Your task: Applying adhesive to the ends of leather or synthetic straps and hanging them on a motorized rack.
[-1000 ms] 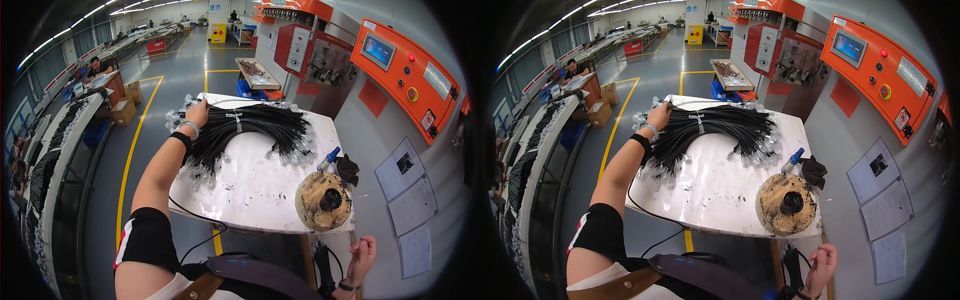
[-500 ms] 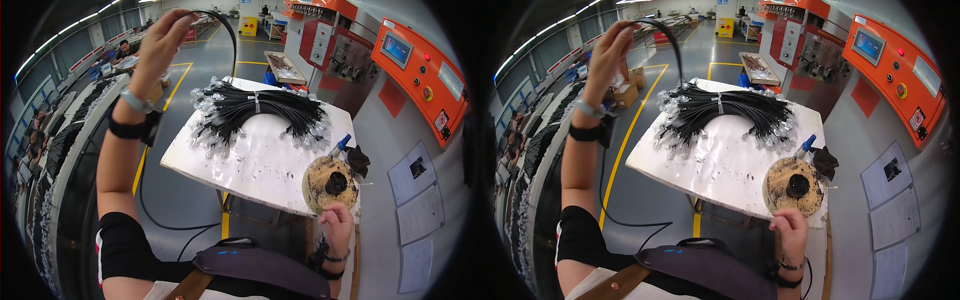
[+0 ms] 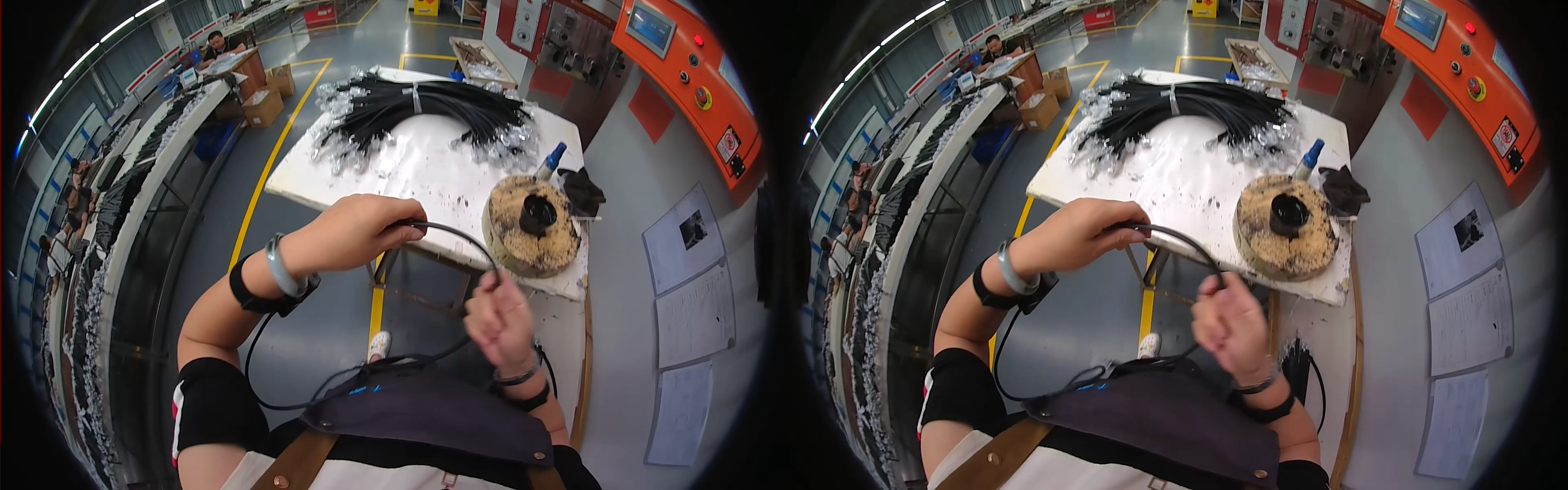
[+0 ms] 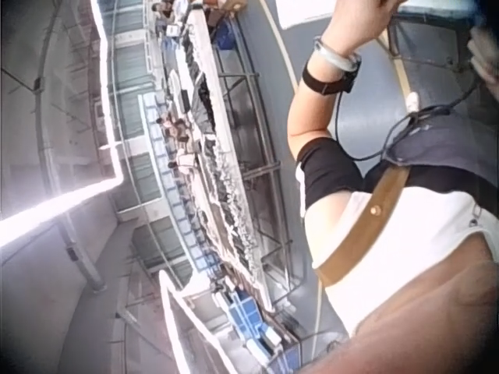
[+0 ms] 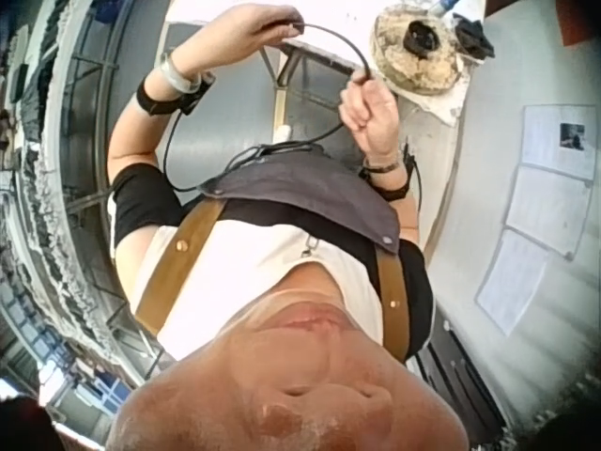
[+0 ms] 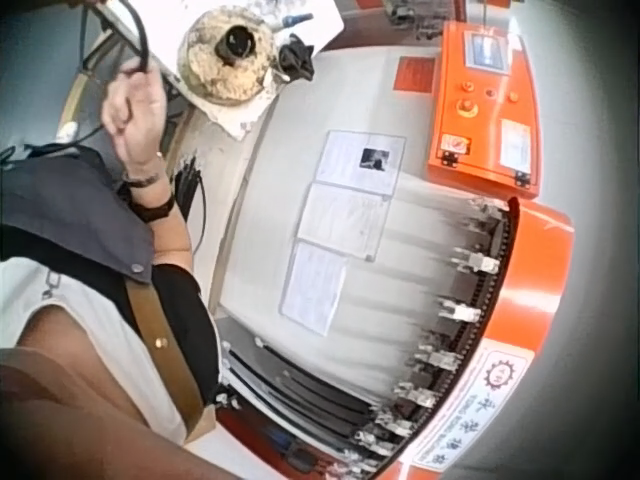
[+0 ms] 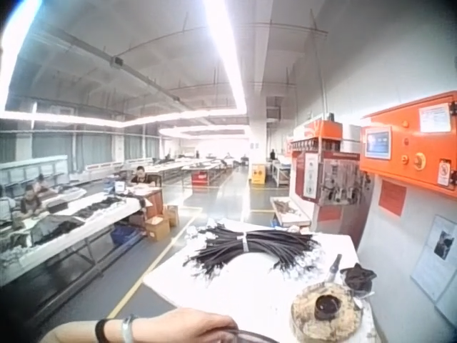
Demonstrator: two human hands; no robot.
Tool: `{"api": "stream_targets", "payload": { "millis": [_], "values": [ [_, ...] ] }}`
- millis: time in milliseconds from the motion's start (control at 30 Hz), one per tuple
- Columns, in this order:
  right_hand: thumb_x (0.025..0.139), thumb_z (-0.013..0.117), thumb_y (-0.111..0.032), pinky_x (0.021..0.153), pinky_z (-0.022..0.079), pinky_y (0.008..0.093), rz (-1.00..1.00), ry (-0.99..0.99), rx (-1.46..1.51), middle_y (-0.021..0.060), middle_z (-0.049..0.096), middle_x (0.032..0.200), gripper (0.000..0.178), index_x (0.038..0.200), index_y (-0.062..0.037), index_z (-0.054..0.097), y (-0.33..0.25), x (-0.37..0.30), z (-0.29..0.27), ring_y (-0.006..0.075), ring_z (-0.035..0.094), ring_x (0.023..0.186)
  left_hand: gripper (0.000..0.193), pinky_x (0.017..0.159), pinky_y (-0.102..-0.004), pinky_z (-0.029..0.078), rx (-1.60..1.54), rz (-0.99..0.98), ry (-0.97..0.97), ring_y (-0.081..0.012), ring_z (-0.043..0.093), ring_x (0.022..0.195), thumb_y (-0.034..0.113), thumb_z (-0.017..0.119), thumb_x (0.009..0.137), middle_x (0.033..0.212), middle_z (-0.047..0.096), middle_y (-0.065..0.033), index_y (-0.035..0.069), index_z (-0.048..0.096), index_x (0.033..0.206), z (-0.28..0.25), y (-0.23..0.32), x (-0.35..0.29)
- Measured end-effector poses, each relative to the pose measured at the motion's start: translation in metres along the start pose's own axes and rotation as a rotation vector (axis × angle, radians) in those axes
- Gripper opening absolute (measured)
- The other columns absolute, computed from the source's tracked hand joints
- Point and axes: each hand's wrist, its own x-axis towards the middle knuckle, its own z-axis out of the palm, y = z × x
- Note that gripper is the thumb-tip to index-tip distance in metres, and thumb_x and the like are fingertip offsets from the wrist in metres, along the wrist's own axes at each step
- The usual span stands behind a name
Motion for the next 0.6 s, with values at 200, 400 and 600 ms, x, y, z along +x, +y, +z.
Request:
{"api": "stream_targets", "payload": {
  "millis": [200, 400, 600],
  "values": [
    [0.094, 0.042, -0.026, 0.037, 0.023, 0.0181, -0.062, 0.174, -0.158, -0.0043, 0.031, 0.051, 0.024, 0.097, -0.0029, 0.048, -0.041, -0.055, -0.036, 0.0041, 0.025, 0.043, 0.021, 0.068, -0.0305, 0.046, -0.245, 0.132, -0.092, -0.0212, 0.059, 0.075, 0.017, 0.055, 0.087, 0.088, 0.063, -0.0091, 0.002, 0.055, 0.102, 0.05, 0.012, 0.016],
    [0.092, 0.048, -0.024, 0.038, 0.027, 0.018, -0.099, 0.215, -0.334, -0.0039, 0.033, 0.053, 0.024, 0.096, -0.0008, 0.048, -0.07, -0.1, -0.064, 0.004, 0.029, 0.044, 0.023, 0.06, -0.0273, 0.045, -0.402, 0.149, -0.229, -0.0134, 0.056, 0.064, 0.02, 0.055, 0.088, 0.07, 0.058, -0.005, 0.004, 0.055, 0.105, 0.069, 0.046, 0.034],
    [0.086, 0.05, -0.012, 0.04, 0.034, 0.0221, 0.051, 0.36, -0.589, 0.0017, 0.043, 0.053, 0.011, 0.087, -0.001, 0.05, -0.1, -0.171, -0.111, 0.0092, 0.039, 0.042, 0.022, 0.057, -0.0229, 0.042, -0.454, 0.049, -0.008, -0.0057, 0.046, 0.061, 0.017, 0.046, 0.092, 0.071, 0.052, 0.0016, 0.004, 0.056, 0.108, 0.066, 0.049, 0.043]
  ]
}}
